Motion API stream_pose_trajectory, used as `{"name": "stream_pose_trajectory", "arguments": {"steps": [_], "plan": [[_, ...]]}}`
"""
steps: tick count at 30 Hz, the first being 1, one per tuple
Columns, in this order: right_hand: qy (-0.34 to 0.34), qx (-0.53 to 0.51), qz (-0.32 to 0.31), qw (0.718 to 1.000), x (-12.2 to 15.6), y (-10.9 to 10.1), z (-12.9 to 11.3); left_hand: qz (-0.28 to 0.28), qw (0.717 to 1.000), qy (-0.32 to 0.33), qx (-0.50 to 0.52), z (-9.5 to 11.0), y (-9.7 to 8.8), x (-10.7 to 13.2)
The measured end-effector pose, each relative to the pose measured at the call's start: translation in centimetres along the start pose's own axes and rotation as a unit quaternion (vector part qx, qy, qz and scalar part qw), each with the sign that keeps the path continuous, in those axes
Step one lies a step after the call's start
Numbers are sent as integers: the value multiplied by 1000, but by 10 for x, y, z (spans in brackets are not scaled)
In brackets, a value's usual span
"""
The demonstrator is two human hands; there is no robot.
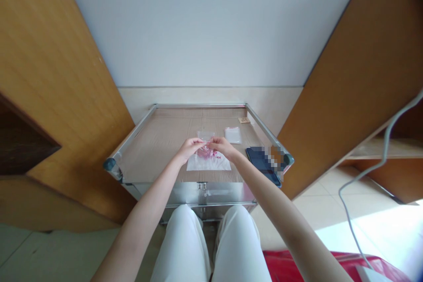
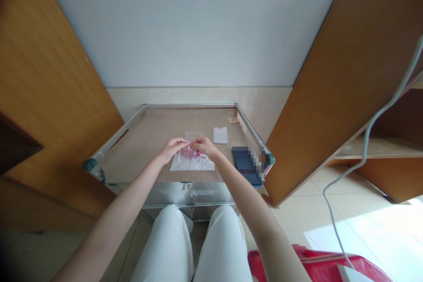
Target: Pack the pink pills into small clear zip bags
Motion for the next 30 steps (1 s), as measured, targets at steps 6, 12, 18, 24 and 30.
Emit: {"name": "stream_pose_trajectory", "arguments": {"steps": [6, 12, 18, 24, 30], "plan": [[12, 9, -40, 999, -6, 1, -1, -15, 999, -11, -47, 7, 1, -2], [-7, 40, -37, 998, -13, -3, -6, -21, 996, 9, -84, 14, 2, -3], [-16, 48, -26, 998, -13, -4, -7, -12, 996, 30, -83, 15, 2, -2], [-14, 25, -7, 1000, -7, -7, -7, 9, 997, 25, -66, 15, -2, 0], [-16, 7, 38, 999, -2, -11, -5, 14, 997, 12, -81, 16, -5, 4]]}}
Point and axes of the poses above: each hand's wrist, its own x-axis away from the middle knuckle, its own y-axis out of the palm, z = x × y, the point moved 7 cm from there along -x, towards the middle knuckle, and after that the axes turned 15 degrees about -y, right-handed, at the moved point
